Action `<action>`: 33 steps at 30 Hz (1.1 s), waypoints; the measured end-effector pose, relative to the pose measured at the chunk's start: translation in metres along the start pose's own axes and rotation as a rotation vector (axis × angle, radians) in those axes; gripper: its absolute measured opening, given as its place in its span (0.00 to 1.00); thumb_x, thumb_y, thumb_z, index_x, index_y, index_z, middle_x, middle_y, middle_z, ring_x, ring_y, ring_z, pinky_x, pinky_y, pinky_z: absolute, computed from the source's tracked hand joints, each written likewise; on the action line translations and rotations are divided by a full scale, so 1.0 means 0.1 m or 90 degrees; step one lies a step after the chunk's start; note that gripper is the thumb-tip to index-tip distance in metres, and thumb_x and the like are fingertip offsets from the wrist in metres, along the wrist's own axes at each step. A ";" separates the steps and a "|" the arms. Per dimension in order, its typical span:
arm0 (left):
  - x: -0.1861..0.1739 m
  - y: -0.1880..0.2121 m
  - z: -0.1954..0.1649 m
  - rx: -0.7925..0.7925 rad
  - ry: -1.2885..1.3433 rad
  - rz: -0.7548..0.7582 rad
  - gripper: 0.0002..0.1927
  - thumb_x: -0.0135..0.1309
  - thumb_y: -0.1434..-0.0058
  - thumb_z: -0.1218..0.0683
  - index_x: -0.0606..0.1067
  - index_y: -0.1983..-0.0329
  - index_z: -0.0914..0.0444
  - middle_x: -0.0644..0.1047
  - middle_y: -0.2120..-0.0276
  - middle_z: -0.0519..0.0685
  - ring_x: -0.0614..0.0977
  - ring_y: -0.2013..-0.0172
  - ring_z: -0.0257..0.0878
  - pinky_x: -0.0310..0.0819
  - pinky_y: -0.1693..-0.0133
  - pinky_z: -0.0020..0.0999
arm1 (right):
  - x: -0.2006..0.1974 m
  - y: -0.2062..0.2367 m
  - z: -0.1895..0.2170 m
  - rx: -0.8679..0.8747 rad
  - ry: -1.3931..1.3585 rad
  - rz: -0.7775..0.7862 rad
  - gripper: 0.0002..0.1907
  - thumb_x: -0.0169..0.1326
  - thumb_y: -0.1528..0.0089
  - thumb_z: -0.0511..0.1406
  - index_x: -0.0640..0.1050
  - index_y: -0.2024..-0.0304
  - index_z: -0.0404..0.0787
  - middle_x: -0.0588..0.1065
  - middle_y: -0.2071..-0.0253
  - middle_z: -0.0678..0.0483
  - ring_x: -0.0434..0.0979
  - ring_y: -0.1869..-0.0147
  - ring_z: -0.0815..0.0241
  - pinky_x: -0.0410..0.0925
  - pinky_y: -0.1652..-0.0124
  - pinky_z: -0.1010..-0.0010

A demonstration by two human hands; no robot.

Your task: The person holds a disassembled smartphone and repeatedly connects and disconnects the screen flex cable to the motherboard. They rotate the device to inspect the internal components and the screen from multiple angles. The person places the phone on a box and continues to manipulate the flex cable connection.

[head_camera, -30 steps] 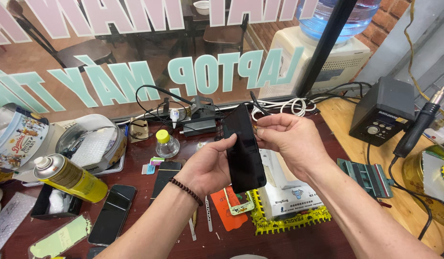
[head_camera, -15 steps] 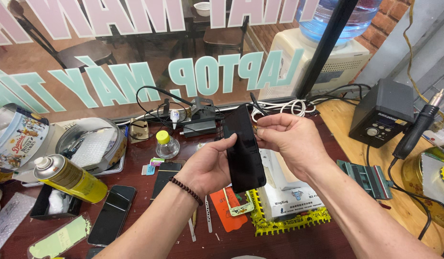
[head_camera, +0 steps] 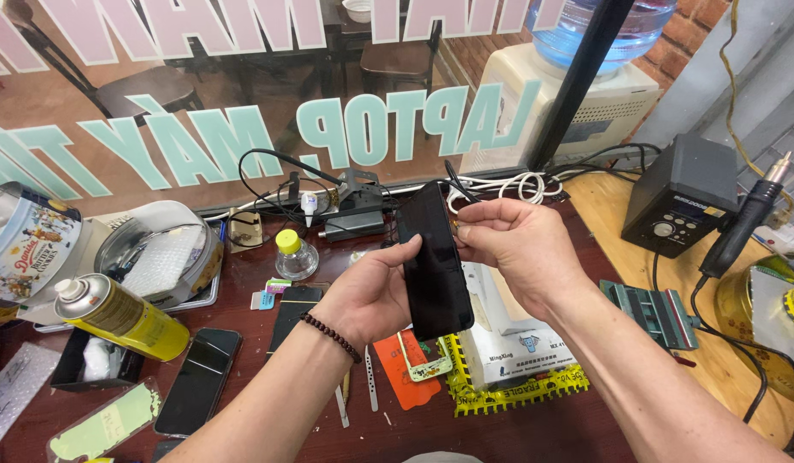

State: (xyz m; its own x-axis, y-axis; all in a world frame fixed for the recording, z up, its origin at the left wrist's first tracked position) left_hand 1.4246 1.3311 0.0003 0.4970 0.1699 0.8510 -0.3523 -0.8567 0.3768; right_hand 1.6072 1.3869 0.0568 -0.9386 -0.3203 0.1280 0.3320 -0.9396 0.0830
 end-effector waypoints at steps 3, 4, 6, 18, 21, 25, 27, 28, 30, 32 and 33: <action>-0.02 0.00 -0.01 0.012 0.006 -0.011 0.15 0.49 0.30 0.51 0.74 0.48 0.66 0.82 0.55 0.52 0.83 0.53 0.44 0.74 0.41 0.47 | 0.00 -0.01 -0.02 -0.001 -0.003 0.003 0.11 0.58 0.41 0.25 0.80 0.55 0.28 0.82 0.60 0.44 0.84 0.60 0.59 0.79 0.58 0.68; -0.02 0.00 0.00 0.005 0.005 -0.014 0.16 0.49 0.30 0.50 0.74 0.48 0.66 0.82 0.55 0.52 0.83 0.53 0.45 0.74 0.42 0.48 | 0.00 -0.01 -0.03 -0.002 -0.004 0.005 0.12 0.58 0.41 0.25 0.80 0.55 0.28 0.82 0.60 0.45 0.84 0.60 0.59 0.79 0.58 0.68; -0.03 0.01 0.00 -0.008 0.003 -0.022 0.16 0.49 0.31 0.50 0.74 0.49 0.66 0.82 0.56 0.52 0.84 0.54 0.46 0.74 0.43 0.49 | 0.01 -0.01 -0.04 0.001 0.001 0.003 0.12 0.58 0.41 0.25 0.80 0.55 0.28 0.82 0.60 0.45 0.84 0.60 0.59 0.79 0.58 0.68; -0.02 0.02 0.01 -0.007 -0.001 -0.020 0.16 0.50 0.31 0.49 0.74 0.49 0.66 0.82 0.56 0.52 0.83 0.53 0.45 0.73 0.42 0.49 | 0.02 0.00 -0.05 0.006 -0.003 -0.002 0.11 0.58 0.41 0.25 0.80 0.55 0.28 0.82 0.60 0.45 0.83 0.60 0.59 0.79 0.57 0.68; -0.03 0.02 0.01 -0.001 0.000 -0.028 0.16 0.50 0.31 0.50 0.74 0.49 0.67 0.81 0.56 0.53 0.83 0.53 0.45 0.73 0.41 0.50 | 0.02 0.01 -0.04 0.009 0.003 -0.004 0.11 0.58 0.41 0.25 0.80 0.55 0.29 0.82 0.60 0.45 0.83 0.59 0.59 0.79 0.57 0.68; -0.04 0.03 0.01 -0.004 0.005 -0.023 0.15 0.50 0.30 0.50 0.74 0.50 0.67 0.81 0.56 0.52 0.83 0.53 0.45 0.73 0.42 0.50 | 0.03 0.02 -0.02 0.012 0.002 0.001 0.11 0.58 0.41 0.25 0.80 0.55 0.29 0.82 0.60 0.45 0.84 0.60 0.59 0.79 0.57 0.68; -0.03 0.03 0.01 0.002 -0.007 -0.033 0.15 0.49 0.31 0.50 0.74 0.50 0.66 0.81 0.56 0.52 0.83 0.54 0.45 0.73 0.42 0.50 | 0.03 0.02 -0.02 0.013 0.004 -0.002 0.11 0.58 0.41 0.25 0.80 0.55 0.28 0.82 0.60 0.45 0.84 0.59 0.59 0.79 0.57 0.68; -0.03 0.03 0.01 0.002 -0.004 -0.027 0.15 0.49 0.31 0.50 0.74 0.49 0.66 0.81 0.56 0.52 0.83 0.54 0.45 0.73 0.42 0.50 | 0.04 0.02 -0.02 0.013 0.005 -0.004 0.11 0.58 0.41 0.25 0.80 0.55 0.28 0.82 0.60 0.45 0.84 0.59 0.59 0.79 0.57 0.68; -0.03 0.04 0.01 0.000 0.002 -0.016 0.15 0.49 0.31 0.50 0.74 0.49 0.66 0.81 0.56 0.52 0.83 0.54 0.45 0.73 0.42 0.49 | 0.04 0.02 -0.03 0.016 0.007 -0.005 0.11 0.58 0.41 0.25 0.80 0.55 0.29 0.82 0.60 0.45 0.84 0.59 0.59 0.79 0.57 0.68; -0.03 0.04 0.01 -0.002 0.003 -0.014 0.16 0.50 0.30 0.50 0.74 0.49 0.66 0.81 0.56 0.52 0.83 0.53 0.45 0.73 0.42 0.50 | 0.05 0.01 -0.03 0.015 0.004 -0.004 0.11 0.58 0.41 0.25 0.80 0.55 0.29 0.82 0.60 0.45 0.83 0.59 0.59 0.79 0.57 0.68; -0.03 0.04 0.00 -0.003 0.003 -0.013 0.16 0.50 0.30 0.50 0.74 0.49 0.67 0.81 0.56 0.52 0.83 0.53 0.45 0.73 0.42 0.50 | 0.05 0.01 -0.03 0.013 0.001 -0.003 0.11 0.58 0.41 0.25 0.80 0.55 0.29 0.82 0.60 0.45 0.83 0.59 0.59 0.79 0.57 0.68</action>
Point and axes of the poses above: each hand's wrist, its own y-axis away from the middle knuckle, its own x-axis out of the palm, z = x × y, the point moved 1 cm from there along -y, towards the middle knuckle
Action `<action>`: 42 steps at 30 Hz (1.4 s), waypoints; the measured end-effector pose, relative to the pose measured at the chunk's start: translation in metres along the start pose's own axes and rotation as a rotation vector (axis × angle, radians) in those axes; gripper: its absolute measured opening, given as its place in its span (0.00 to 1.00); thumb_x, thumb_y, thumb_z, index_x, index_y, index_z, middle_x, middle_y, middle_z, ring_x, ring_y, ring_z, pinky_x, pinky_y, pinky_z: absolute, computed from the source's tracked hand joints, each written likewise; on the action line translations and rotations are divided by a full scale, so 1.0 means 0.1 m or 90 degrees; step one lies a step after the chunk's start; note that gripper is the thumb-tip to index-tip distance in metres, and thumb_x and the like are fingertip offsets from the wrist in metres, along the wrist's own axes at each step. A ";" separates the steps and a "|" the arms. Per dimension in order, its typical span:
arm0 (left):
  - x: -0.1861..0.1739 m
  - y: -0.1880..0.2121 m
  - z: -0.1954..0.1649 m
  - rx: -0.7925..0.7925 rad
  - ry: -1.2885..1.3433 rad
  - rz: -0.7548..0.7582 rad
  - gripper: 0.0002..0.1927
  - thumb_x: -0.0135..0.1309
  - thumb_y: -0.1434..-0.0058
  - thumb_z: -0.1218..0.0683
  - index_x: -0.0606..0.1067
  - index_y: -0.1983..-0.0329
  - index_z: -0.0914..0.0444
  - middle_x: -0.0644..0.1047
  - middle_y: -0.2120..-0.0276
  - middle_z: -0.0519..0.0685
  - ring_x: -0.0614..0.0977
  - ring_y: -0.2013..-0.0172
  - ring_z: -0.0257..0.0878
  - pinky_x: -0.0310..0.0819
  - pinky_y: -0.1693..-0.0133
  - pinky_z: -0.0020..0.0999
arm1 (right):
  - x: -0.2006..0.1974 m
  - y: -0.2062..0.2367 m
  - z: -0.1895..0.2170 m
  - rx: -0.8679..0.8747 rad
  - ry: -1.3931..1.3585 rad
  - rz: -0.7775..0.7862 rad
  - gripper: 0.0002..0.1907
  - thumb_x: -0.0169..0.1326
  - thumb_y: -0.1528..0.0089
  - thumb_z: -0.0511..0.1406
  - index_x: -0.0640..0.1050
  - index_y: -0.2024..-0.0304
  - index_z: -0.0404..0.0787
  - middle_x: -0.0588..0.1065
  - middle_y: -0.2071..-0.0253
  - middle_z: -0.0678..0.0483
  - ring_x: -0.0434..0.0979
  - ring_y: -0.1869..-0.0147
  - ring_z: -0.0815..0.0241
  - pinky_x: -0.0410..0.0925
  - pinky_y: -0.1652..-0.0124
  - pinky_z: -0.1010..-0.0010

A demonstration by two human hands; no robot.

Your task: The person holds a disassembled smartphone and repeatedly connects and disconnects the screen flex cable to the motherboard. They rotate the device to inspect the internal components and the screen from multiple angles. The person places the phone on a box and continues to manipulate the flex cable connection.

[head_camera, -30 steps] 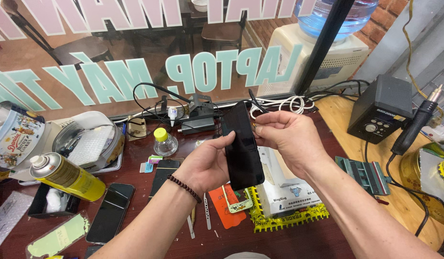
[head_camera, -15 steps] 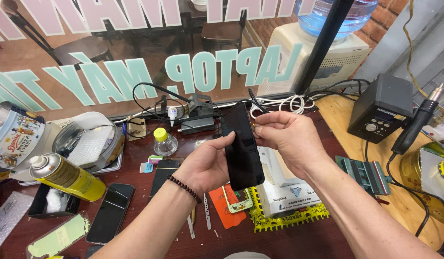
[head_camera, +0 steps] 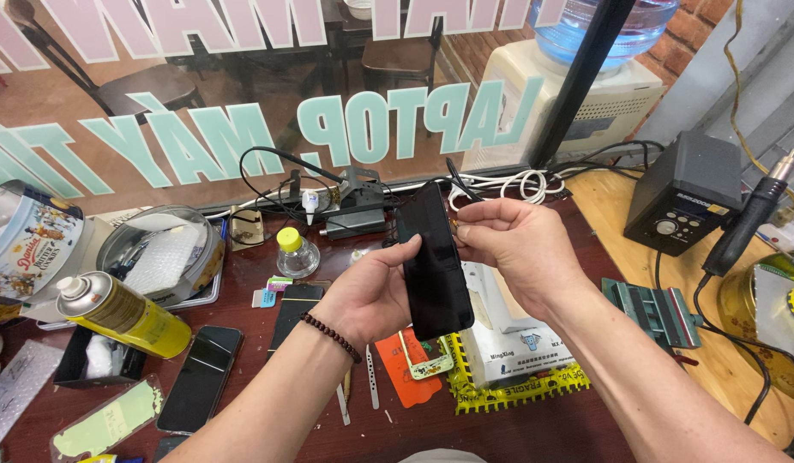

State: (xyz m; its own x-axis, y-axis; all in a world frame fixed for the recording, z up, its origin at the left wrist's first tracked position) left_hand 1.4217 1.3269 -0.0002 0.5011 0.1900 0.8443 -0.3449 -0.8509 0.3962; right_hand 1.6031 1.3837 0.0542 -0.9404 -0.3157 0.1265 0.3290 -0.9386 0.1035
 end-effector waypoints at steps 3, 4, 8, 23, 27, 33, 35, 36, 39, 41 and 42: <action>0.00 0.00 0.00 -0.003 -0.004 -0.008 0.16 0.49 0.31 0.50 0.74 0.49 0.66 0.81 0.56 0.52 0.83 0.54 0.46 0.73 0.43 0.50 | 0.00 -0.01 0.00 -0.001 -0.003 -0.001 0.11 0.58 0.41 0.25 0.80 0.55 0.29 0.82 0.60 0.45 0.83 0.60 0.59 0.79 0.57 0.68; 0.00 0.00 0.00 -0.002 -0.002 -0.012 0.16 0.49 0.31 0.50 0.74 0.49 0.66 0.81 0.56 0.52 0.83 0.54 0.46 0.73 0.42 0.50 | 0.00 -0.01 -0.01 -0.001 -0.003 0.000 0.11 0.58 0.41 0.25 0.80 0.55 0.29 0.82 0.60 0.45 0.83 0.60 0.59 0.78 0.57 0.68; 0.00 0.00 0.00 -0.005 0.009 -0.014 0.15 0.50 0.30 0.50 0.74 0.49 0.66 0.81 0.56 0.52 0.83 0.53 0.46 0.73 0.42 0.50 | -0.01 0.00 0.00 -0.004 0.001 -0.002 0.11 0.58 0.41 0.25 0.80 0.55 0.29 0.82 0.60 0.46 0.83 0.60 0.60 0.79 0.57 0.68; 0.01 0.00 0.00 -0.009 0.004 -0.011 0.15 0.50 0.30 0.50 0.75 0.50 0.66 0.82 0.56 0.52 0.83 0.54 0.45 0.73 0.42 0.48 | 0.01 0.02 0.05 -0.022 0.023 0.008 0.11 0.58 0.40 0.25 0.81 0.55 0.29 0.82 0.60 0.47 0.83 0.60 0.60 0.78 0.57 0.69; -0.12 -0.10 -0.01 -0.018 0.016 -0.027 0.15 0.49 0.30 0.50 0.75 0.52 0.67 0.82 0.59 0.52 0.84 0.57 0.43 0.78 0.48 0.43 | 0.00 0.04 0.10 -0.023 0.049 0.004 0.10 0.57 0.39 0.27 0.81 0.55 0.31 0.82 0.60 0.49 0.83 0.61 0.60 0.78 0.59 0.70; -0.08 -0.07 -0.03 0.020 0.008 0.008 0.17 0.52 0.29 0.47 0.75 0.52 0.66 0.82 0.62 0.53 0.80 0.68 0.38 0.76 0.70 0.30 | -0.04 0.07 0.10 -0.019 0.076 -0.008 0.11 0.57 0.38 0.29 0.82 0.53 0.33 0.81 0.60 0.49 0.82 0.62 0.61 0.76 0.63 0.71; -0.01 0.01 -0.03 0.012 0.013 0.053 0.23 0.48 0.31 0.42 0.75 0.51 0.67 0.80 0.64 0.55 0.82 0.68 0.42 0.78 0.70 0.32 | -0.04 0.06 0.07 -0.016 0.083 -0.014 0.12 0.57 0.38 0.30 0.82 0.52 0.32 0.81 0.60 0.48 0.81 0.62 0.62 0.76 0.63 0.71; 0.03 0.05 -0.03 0.009 0.016 0.076 0.26 0.46 0.32 0.40 0.75 0.50 0.67 0.79 0.65 0.56 0.83 0.67 0.44 0.79 0.69 0.33 | -0.04 0.06 0.05 -0.018 0.089 -0.019 0.13 0.58 0.37 0.30 0.82 0.51 0.31 0.80 0.60 0.48 0.80 0.62 0.62 0.75 0.62 0.71; 0.12 0.14 -0.01 0.001 0.022 0.106 0.34 0.42 0.31 0.33 0.74 0.48 0.69 0.78 0.65 0.58 0.83 0.67 0.47 0.83 0.63 0.39 | -0.03 0.05 0.01 0.001 0.106 -0.039 0.17 0.57 0.37 0.33 0.79 0.47 0.34 0.81 0.59 0.53 0.81 0.59 0.65 0.75 0.60 0.71; 0.16 0.16 0.00 -0.024 0.026 0.186 0.32 0.41 0.30 0.35 0.74 0.46 0.68 0.79 0.62 0.60 0.83 0.63 0.49 0.83 0.58 0.44 | -0.01 0.05 -0.01 0.026 0.092 -0.033 0.20 0.56 0.37 0.34 0.76 0.42 0.37 0.82 0.58 0.54 0.80 0.58 0.65 0.75 0.59 0.70; 0.17 0.16 0.01 -0.038 0.027 0.226 0.31 0.40 0.29 0.36 0.73 0.45 0.68 0.79 0.60 0.60 0.83 0.61 0.50 0.83 0.56 0.46 | 0.00 0.05 -0.02 0.040 0.073 -0.022 0.22 0.56 0.37 0.35 0.74 0.40 0.39 0.82 0.59 0.53 0.80 0.59 0.64 0.74 0.58 0.70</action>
Point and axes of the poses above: each hand's wrist, its own y-axis away from the middle knuckle, its own x-axis out of the palm, z = x × y, the point moved 1 cm from there along -y, towards the middle knuckle
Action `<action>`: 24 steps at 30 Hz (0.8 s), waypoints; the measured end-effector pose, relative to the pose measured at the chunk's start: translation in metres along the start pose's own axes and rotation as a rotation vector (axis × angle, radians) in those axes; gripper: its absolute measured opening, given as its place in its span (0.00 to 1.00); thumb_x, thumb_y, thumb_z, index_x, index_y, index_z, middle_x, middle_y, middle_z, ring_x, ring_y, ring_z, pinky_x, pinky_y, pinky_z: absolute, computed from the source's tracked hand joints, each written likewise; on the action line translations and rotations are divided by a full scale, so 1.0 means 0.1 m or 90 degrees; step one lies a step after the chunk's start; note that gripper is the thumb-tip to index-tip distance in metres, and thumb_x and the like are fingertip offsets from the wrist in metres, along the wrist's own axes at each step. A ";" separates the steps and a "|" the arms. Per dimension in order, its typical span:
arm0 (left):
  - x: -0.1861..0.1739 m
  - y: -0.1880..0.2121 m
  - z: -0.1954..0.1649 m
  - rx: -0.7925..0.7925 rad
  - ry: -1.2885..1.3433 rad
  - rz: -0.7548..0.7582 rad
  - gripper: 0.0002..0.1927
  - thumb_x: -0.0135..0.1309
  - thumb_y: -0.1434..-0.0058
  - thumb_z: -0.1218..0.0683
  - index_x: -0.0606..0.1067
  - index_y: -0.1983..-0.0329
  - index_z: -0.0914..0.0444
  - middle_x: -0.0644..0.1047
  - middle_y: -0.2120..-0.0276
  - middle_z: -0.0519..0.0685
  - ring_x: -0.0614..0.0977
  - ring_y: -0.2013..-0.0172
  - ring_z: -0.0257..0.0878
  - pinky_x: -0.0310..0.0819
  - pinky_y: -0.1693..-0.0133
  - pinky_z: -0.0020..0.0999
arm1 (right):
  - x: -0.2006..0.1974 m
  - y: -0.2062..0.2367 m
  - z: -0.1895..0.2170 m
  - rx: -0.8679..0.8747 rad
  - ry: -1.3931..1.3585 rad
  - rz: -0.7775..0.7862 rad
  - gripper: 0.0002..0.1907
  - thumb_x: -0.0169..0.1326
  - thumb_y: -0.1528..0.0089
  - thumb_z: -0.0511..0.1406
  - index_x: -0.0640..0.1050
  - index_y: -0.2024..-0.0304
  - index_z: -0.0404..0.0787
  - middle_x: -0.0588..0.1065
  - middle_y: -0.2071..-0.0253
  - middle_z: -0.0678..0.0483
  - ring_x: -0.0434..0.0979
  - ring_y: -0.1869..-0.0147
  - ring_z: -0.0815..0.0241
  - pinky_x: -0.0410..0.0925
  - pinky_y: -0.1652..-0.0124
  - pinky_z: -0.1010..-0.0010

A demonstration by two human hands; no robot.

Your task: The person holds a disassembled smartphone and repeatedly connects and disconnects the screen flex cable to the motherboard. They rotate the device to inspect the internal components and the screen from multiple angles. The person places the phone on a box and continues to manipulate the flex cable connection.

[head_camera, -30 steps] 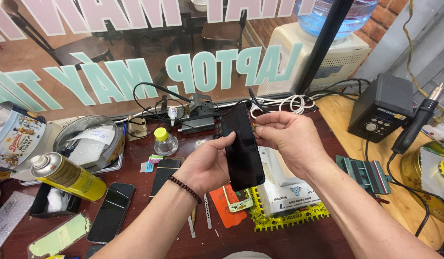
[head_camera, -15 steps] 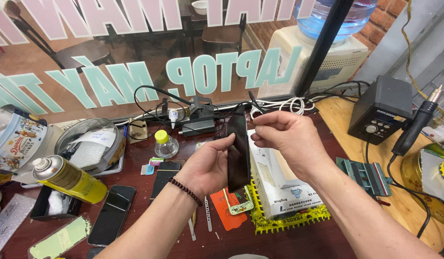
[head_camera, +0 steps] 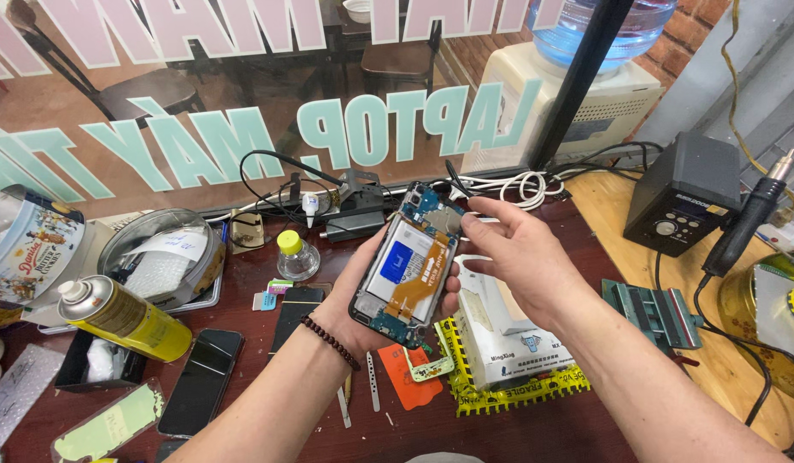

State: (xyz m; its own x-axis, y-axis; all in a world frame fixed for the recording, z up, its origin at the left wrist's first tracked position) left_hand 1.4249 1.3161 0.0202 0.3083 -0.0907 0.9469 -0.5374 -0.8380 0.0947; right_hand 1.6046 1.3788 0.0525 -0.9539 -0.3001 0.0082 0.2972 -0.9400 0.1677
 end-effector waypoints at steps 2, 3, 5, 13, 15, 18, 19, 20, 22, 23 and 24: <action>0.00 -0.02 0.01 -0.004 -0.025 -0.016 0.30 0.38 0.26 0.38 0.73 0.43 0.68 0.79 0.56 0.62 0.83 0.57 0.52 0.82 0.54 0.48 | 0.00 -0.01 0.00 0.005 -0.039 0.014 0.24 0.57 0.38 0.34 0.73 0.39 0.38 0.82 0.60 0.51 0.80 0.58 0.63 0.74 0.58 0.69; 0.01 -0.02 0.01 -0.005 -0.039 -0.024 0.30 0.37 0.25 0.39 0.73 0.42 0.69 0.79 0.54 0.62 0.83 0.55 0.53 0.82 0.53 0.49 | 0.00 -0.02 0.00 -0.004 -0.061 0.016 0.24 0.58 0.39 0.33 0.74 0.39 0.35 0.82 0.60 0.50 0.81 0.58 0.62 0.75 0.57 0.69; 0.02 -0.02 0.00 -0.019 -0.077 -0.075 0.29 0.37 0.26 0.39 0.74 0.41 0.66 0.80 0.52 0.61 0.84 0.54 0.51 0.81 0.52 0.48 | -0.02 -0.05 0.01 -0.020 -0.093 0.004 0.24 0.58 0.40 0.31 0.75 0.40 0.33 0.82 0.60 0.50 0.82 0.57 0.62 0.76 0.57 0.68; 0.02 0.07 -0.03 0.019 -0.217 -0.232 0.26 0.41 0.31 0.43 0.73 0.42 0.65 0.81 0.51 0.52 0.83 0.52 0.41 0.77 0.48 0.43 | -0.10 -0.06 -0.09 -0.003 -0.120 -0.085 0.21 0.57 0.39 0.29 0.75 0.43 0.36 0.81 0.60 0.52 0.81 0.59 0.61 0.75 0.60 0.66; -0.02 0.08 0.00 0.046 -0.288 -0.181 0.17 0.48 0.31 0.58 0.72 0.40 0.64 0.80 0.49 0.50 0.83 0.50 0.40 0.77 0.46 0.41 | -0.10 -0.05 -0.12 0.002 -0.115 -0.093 0.20 0.56 0.38 0.31 0.74 0.42 0.37 0.80 0.59 0.52 0.81 0.58 0.61 0.75 0.59 0.66; -0.11 0.07 0.03 0.079 -0.268 -0.197 0.18 0.50 0.33 0.59 0.73 0.40 0.65 0.80 0.51 0.50 0.83 0.52 0.39 0.78 0.48 0.40 | -0.09 -0.05 -0.16 0.026 -0.119 -0.070 0.18 0.53 0.36 0.33 0.75 0.43 0.40 0.80 0.57 0.54 0.81 0.56 0.61 0.74 0.58 0.66; -0.13 0.06 0.02 0.086 -0.268 -0.202 0.17 0.50 0.33 0.59 0.73 0.40 0.64 0.80 0.51 0.50 0.83 0.52 0.39 0.79 0.48 0.40 | -0.09 -0.04 -0.17 0.038 -0.122 -0.058 0.18 0.52 0.36 0.34 0.75 0.43 0.41 0.80 0.56 0.55 0.80 0.56 0.61 0.73 0.58 0.66; -0.16 0.06 0.00 0.096 -0.267 -0.209 0.17 0.49 0.33 0.59 0.73 0.41 0.64 0.80 0.51 0.50 0.83 0.52 0.39 0.79 0.48 0.40 | -0.10 -0.04 -0.18 0.055 -0.106 -0.039 0.17 0.52 0.35 0.34 0.76 0.44 0.40 0.80 0.56 0.54 0.80 0.55 0.61 0.74 0.57 0.66; -0.21 0.05 -0.06 0.109 -0.265 -0.217 0.17 0.49 0.33 0.59 0.73 0.41 0.64 0.80 0.51 0.50 0.83 0.52 0.40 0.80 0.48 0.40 | -0.11 -0.03 -0.19 0.091 -0.073 0.002 0.16 0.52 0.34 0.35 0.78 0.45 0.38 0.79 0.55 0.52 0.80 0.55 0.60 0.75 0.56 0.65; -0.23 0.05 -0.08 0.111 -0.265 -0.218 0.16 0.49 0.33 0.59 0.74 0.42 0.64 0.80 0.51 0.51 0.84 0.52 0.40 0.80 0.48 0.40 | -0.09 -0.03 -0.21 0.109 -0.074 0.035 0.15 0.51 0.34 0.36 0.78 0.46 0.38 0.80 0.56 0.52 0.80 0.55 0.61 0.74 0.56 0.66; -0.26 0.05 -0.10 0.112 -0.264 -0.217 0.16 0.49 0.33 0.59 0.74 0.43 0.65 0.81 0.51 0.52 0.84 0.52 0.41 0.80 0.49 0.40 | -0.07 -0.03 -0.23 0.126 -0.073 0.067 0.15 0.50 0.34 0.36 0.78 0.47 0.37 0.80 0.56 0.52 0.80 0.55 0.61 0.74 0.57 0.66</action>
Point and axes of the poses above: each hand's wrist, its own y-axis away from the middle knuckle, its own x-axis out of the palm, z = x × y, the point moved 1 cm from there along -y, towards the middle knuckle
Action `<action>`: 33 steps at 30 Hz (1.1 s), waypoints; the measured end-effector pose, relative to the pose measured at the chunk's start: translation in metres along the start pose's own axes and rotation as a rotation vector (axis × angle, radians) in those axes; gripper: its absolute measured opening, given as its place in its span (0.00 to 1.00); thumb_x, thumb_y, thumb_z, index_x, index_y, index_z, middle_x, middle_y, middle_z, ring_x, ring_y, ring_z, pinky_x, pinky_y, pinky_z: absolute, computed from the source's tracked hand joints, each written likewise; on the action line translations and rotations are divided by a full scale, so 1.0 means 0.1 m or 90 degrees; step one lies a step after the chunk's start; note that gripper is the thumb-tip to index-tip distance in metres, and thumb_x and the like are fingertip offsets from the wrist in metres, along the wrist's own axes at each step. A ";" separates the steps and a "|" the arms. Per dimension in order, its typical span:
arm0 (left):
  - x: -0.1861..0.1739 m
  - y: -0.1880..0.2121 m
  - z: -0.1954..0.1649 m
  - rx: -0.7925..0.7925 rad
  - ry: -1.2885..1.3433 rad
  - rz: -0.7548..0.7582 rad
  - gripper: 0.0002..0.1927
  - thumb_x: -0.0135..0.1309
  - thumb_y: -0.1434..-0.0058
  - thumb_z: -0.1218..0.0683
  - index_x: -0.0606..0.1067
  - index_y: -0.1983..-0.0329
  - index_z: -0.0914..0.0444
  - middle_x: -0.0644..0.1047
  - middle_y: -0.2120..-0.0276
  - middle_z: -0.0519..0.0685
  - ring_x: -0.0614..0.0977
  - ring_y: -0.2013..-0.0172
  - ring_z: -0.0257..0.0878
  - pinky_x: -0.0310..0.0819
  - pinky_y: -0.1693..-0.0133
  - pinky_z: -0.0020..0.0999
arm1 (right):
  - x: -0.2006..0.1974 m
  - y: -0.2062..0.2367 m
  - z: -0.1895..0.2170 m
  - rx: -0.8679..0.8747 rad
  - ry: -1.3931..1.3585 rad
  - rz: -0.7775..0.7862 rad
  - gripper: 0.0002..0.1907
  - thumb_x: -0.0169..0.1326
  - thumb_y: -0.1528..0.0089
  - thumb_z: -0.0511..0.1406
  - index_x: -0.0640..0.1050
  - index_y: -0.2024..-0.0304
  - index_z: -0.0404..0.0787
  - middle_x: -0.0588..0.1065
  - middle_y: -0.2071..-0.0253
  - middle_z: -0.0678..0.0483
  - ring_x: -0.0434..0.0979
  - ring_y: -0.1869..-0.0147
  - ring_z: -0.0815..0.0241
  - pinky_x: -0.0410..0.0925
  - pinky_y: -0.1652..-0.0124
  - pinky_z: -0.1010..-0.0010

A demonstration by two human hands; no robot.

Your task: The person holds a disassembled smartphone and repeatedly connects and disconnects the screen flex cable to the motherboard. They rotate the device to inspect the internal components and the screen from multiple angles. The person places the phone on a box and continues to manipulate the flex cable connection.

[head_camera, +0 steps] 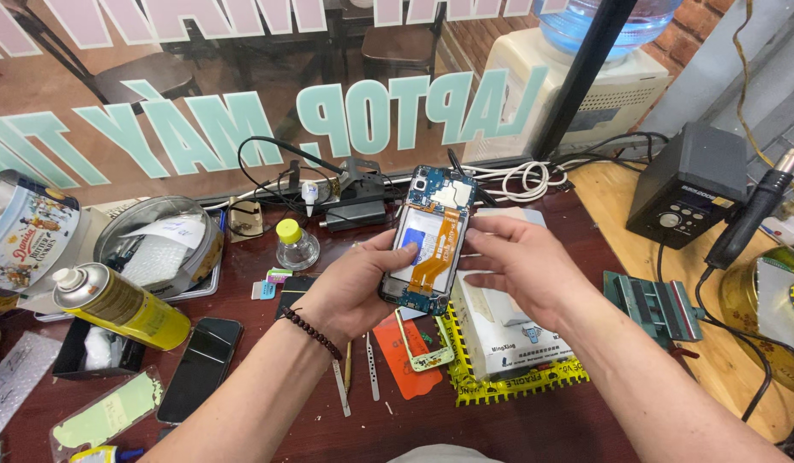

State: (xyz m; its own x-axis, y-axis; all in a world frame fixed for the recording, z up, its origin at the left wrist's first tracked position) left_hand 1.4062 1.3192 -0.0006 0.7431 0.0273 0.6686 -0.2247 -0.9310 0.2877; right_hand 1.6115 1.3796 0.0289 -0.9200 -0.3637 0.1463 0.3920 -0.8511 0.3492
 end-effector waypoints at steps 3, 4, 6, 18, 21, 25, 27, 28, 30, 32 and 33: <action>-0.04 -0.03 0.03 0.031 -0.017 0.008 0.15 0.50 0.32 0.61 0.75 0.43 0.67 0.80 0.50 0.53 0.83 0.52 0.41 0.80 0.48 0.40 | 0.04 0.00 -0.08 0.014 0.005 0.047 0.15 0.50 0.33 0.38 0.79 0.48 0.37 0.81 0.56 0.53 0.80 0.56 0.61 0.74 0.57 0.66; -0.05 -0.02 0.05 0.033 -0.024 0.005 0.14 0.50 0.32 0.61 0.75 0.44 0.67 0.80 0.51 0.52 0.83 0.53 0.41 0.80 0.48 0.40 | 0.04 0.01 -0.10 0.011 0.006 0.053 0.15 0.51 0.32 0.39 0.79 0.49 0.36 0.81 0.57 0.53 0.79 0.57 0.62 0.74 0.57 0.67; -0.03 -0.01 0.08 0.034 -0.040 0.005 0.14 0.50 0.33 0.61 0.76 0.45 0.67 0.81 0.52 0.52 0.83 0.54 0.41 0.80 0.50 0.39 | 0.05 0.01 -0.15 0.001 0.023 0.032 0.14 0.52 0.34 0.37 0.80 0.50 0.37 0.81 0.57 0.53 0.80 0.57 0.62 0.74 0.57 0.67; 0.25 -0.02 0.21 -0.059 -0.149 -0.081 0.10 0.54 0.36 0.59 0.78 0.52 0.62 0.81 0.59 0.45 0.83 0.59 0.36 0.80 0.55 0.36 | -0.32 0.08 -0.21 0.014 0.018 -0.053 0.14 0.52 0.34 0.37 0.81 0.50 0.38 0.81 0.57 0.55 0.80 0.55 0.64 0.73 0.55 0.67; 0.28 -0.07 0.26 -0.034 -0.184 -0.095 0.10 0.55 0.36 0.59 0.79 0.54 0.66 0.82 0.60 0.48 0.83 0.61 0.37 0.81 0.58 0.35 | -0.41 0.09 -0.25 0.021 -0.007 -0.047 0.14 0.52 0.34 0.37 0.81 0.50 0.37 0.81 0.56 0.53 0.81 0.56 0.62 0.74 0.56 0.65; 0.35 -0.17 0.39 -0.034 -0.187 -0.143 0.10 0.56 0.36 0.59 0.79 0.52 0.66 0.82 0.61 0.48 0.83 0.61 0.37 0.79 0.61 0.34 | -0.57 0.10 -0.27 0.015 -0.027 -0.050 0.14 0.53 0.35 0.36 0.80 0.50 0.36 0.81 0.56 0.52 0.82 0.56 0.60 0.76 0.56 0.63; 0.40 -0.23 0.46 -0.031 -0.190 -0.156 0.11 0.56 0.36 0.59 0.79 0.51 0.67 0.83 0.61 0.49 0.83 0.61 0.37 0.78 0.61 0.34 | -0.67 0.08 -0.29 0.031 -0.023 -0.059 0.14 0.54 0.35 0.36 0.80 0.51 0.34 0.81 0.57 0.51 0.81 0.56 0.59 0.76 0.56 0.62; 0.42 -0.26 0.49 -0.043 -0.194 -0.166 0.11 0.55 0.36 0.59 0.79 0.51 0.67 0.83 0.60 0.49 0.84 0.61 0.38 0.78 0.61 0.35 | -0.71 0.08 -0.29 0.040 -0.021 -0.063 0.14 0.54 0.35 0.35 0.80 0.51 0.33 0.80 0.57 0.50 0.81 0.57 0.58 0.76 0.57 0.61; 0.47 -0.34 0.54 -0.065 -0.203 -0.187 0.12 0.55 0.35 0.59 0.79 0.51 0.66 0.83 0.60 0.48 0.84 0.60 0.38 0.78 0.61 0.35 | -0.81 0.07 -0.31 0.050 -0.010 -0.082 0.13 0.54 0.35 0.35 0.80 0.52 0.33 0.80 0.57 0.51 0.81 0.57 0.58 0.76 0.58 0.62; 0.54 -0.42 0.57 -0.062 -0.220 -0.190 0.12 0.54 0.36 0.60 0.78 0.49 0.66 0.82 0.58 0.48 0.83 0.59 0.37 0.79 0.59 0.36 | -0.92 0.06 -0.30 0.054 0.008 -0.096 0.13 0.55 0.35 0.35 0.80 0.52 0.33 0.80 0.58 0.51 0.80 0.57 0.58 0.76 0.58 0.63; 0.57 -0.47 0.59 -0.061 -0.229 -0.194 0.12 0.54 0.36 0.61 0.78 0.49 0.66 0.82 0.57 0.49 0.83 0.58 0.37 0.80 0.58 0.37 | -0.97 0.05 -0.30 0.055 0.018 -0.098 0.13 0.55 0.35 0.35 0.80 0.52 0.33 0.80 0.57 0.51 0.80 0.57 0.58 0.76 0.59 0.64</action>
State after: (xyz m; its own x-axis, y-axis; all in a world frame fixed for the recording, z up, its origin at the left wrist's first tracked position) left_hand 1.4965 1.3426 -0.0163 0.9512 0.1503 0.2694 -0.0075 -0.8618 0.5072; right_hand 1.7030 1.3989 -0.0114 -0.9683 -0.2427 0.0587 0.2431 -0.8626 0.4436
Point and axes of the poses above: each hand's wrist, its own y-axis away from the middle knuckle, its own x-axis out of the palm, z = x × y, the point moved 1 cm from there along -y, towards the middle knuckle
